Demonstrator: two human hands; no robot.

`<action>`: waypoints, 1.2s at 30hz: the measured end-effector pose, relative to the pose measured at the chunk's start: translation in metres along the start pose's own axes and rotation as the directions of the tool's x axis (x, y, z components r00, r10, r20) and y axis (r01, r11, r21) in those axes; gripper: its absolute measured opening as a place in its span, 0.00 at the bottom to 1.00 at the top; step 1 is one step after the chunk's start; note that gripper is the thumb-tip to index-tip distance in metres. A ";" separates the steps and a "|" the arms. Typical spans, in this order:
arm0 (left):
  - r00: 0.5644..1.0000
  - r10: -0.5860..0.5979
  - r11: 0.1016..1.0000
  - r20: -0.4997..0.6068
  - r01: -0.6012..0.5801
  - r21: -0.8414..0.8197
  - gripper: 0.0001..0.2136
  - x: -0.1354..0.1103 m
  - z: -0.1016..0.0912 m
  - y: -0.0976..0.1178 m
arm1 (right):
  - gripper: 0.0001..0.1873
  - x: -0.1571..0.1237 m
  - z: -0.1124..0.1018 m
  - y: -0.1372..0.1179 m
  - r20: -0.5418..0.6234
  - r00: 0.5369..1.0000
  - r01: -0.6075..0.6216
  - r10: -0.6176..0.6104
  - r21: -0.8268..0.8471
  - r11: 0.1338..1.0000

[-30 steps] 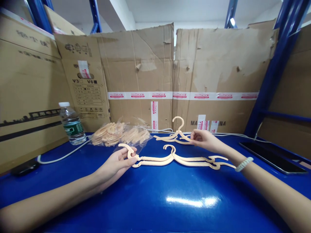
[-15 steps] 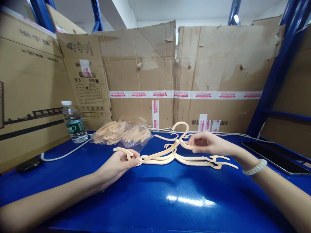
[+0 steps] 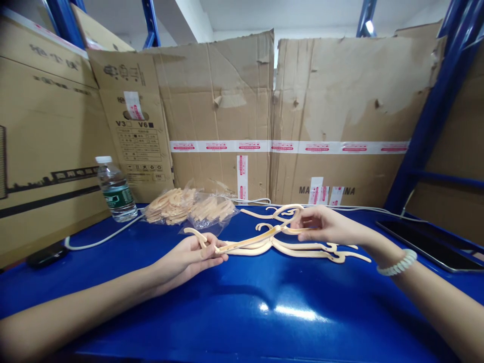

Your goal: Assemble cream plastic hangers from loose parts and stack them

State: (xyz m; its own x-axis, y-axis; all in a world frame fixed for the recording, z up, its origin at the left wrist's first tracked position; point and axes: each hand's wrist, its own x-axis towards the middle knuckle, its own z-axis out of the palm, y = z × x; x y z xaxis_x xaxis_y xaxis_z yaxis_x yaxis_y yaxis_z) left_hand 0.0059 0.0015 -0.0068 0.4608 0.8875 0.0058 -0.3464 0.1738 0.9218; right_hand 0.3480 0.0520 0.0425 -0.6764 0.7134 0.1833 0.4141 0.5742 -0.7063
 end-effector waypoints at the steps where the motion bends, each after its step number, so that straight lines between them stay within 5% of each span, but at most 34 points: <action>1: 1.000 -0.006 1.000 0.000 0.006 -0.011 0.15 0.000 0.000 0.000 | 0.16 0.000 0.001 -0.002 0.001 1.000 0.002 -0.002 -0.003 1.000; 8: 0.999 0.038 0.999 0.037 -0.036 -0.039 0.14 0.000 -0.005 -0.004 | 0.16 0.002 0.009 -0.019 0.028 0.999 -0.013 0.015 -0.065 0.998; 19: 0.992 0.056 0.998 -0.109 -0.055 0.013 0.16 0.002 -0.003 0.000 | 0.17 0.003 0.017 -0.025 0.008 0.999 -0.046 0.046 0.009 0.999; 36: 0.935 0.262 0.961 -0.240 -0.231 0.150 0.15 0.002 -0.004 0.002 | 0.17 0.003 0.031 -0.028 0.021 1.000 -0.007 0.009 -0.089 0.996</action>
State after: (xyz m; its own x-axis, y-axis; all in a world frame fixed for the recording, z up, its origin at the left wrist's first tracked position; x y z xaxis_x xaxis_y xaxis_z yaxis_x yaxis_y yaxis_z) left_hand 0.0026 0.0059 -0.0062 0.1441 0.9775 0.1541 -0.3164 -0.1021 0.9431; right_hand 0.3154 0.0254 0.0417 -0.6855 0.7096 0.1629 0.4711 0.6028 -0.6439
